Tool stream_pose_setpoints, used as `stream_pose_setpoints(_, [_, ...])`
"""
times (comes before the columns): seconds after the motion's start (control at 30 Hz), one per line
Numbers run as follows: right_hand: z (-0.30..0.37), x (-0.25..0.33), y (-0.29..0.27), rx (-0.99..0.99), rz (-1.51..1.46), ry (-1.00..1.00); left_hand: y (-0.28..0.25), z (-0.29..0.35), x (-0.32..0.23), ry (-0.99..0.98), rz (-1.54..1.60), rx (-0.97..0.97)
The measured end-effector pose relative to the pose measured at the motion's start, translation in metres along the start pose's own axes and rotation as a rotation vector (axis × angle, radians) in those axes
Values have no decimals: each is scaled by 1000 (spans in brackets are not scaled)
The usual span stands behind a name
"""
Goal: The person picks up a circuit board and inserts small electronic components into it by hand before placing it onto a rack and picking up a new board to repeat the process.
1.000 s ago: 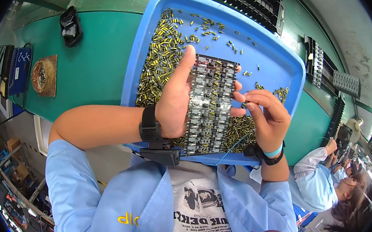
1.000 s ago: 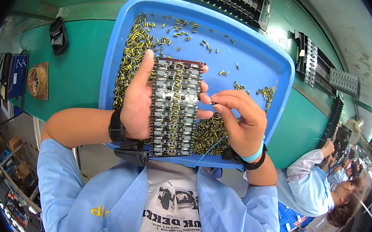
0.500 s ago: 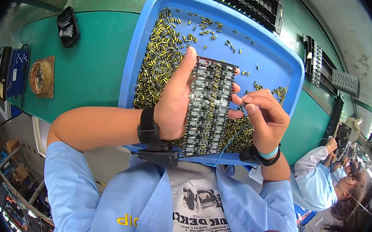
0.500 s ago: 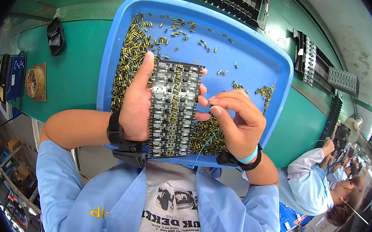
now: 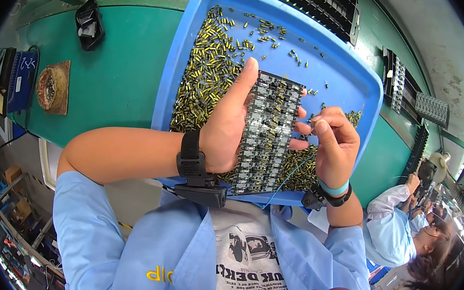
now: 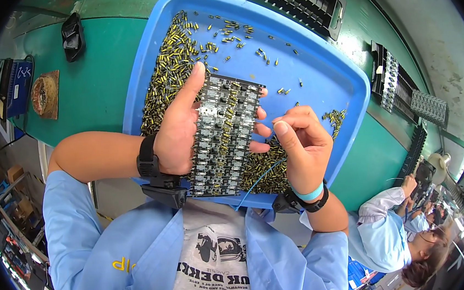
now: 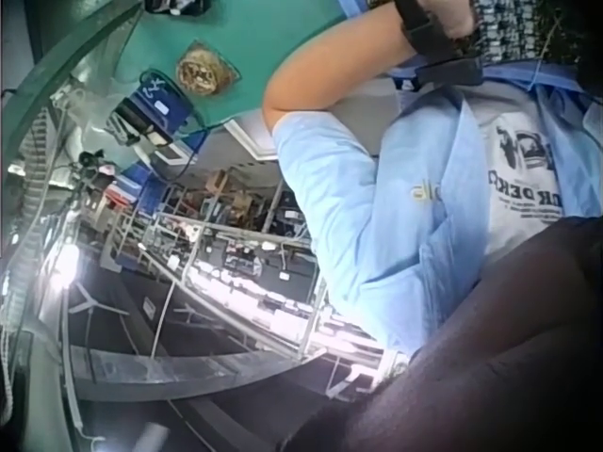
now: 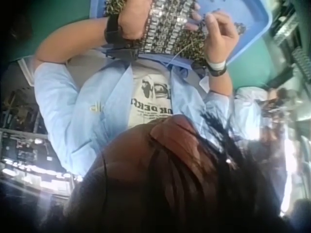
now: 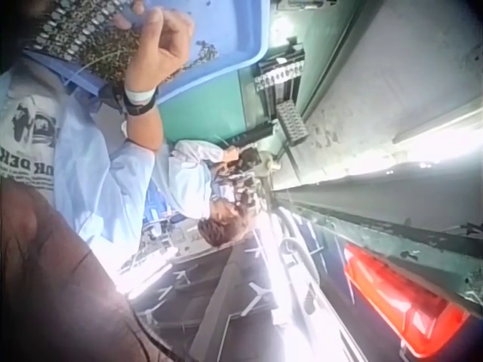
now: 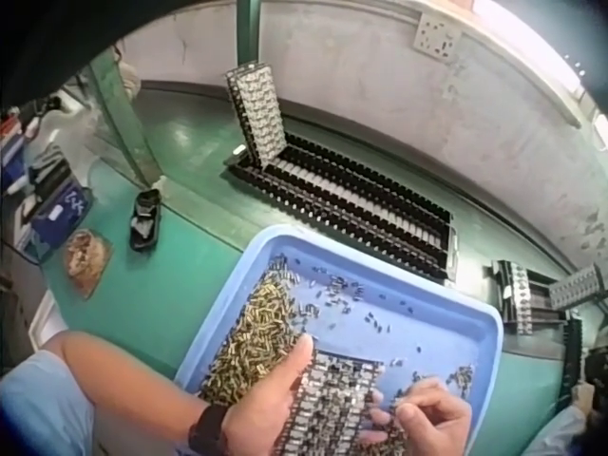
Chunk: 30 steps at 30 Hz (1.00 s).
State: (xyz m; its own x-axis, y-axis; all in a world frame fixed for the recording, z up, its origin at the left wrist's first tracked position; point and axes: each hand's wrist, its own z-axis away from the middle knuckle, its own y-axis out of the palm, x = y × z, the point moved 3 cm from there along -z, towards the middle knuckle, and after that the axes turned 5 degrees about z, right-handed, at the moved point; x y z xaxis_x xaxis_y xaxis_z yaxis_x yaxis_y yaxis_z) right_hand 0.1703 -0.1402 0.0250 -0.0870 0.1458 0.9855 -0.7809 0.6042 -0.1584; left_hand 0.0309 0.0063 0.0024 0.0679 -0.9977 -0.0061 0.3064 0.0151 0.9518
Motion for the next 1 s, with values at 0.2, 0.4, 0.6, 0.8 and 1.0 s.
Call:
stream_pose_setpoints(0.2, [0, 1, -1, -6, -42, 1, 0, 0, -1, 10, -3, 17])
stream_pose_setpoints(0.4, [-1, 8, -1, 22, 21, -41, 0, -2, -2, 33, -18, 10])
stream_pose_setpoints(0.6, [12, 29, 26, 162, 227, -347, -4, -3, 1, 65, 15, -49])
stream_pose_setpoints(0.8, [14, 26, 39, 238, 405, -543, -1, 0, 2, 83, 19, -107])
stream_pose_setpoints(1.0, [14, 24, 42, 252, 458, -538, -2, 1, 1, 73, 40, -92])
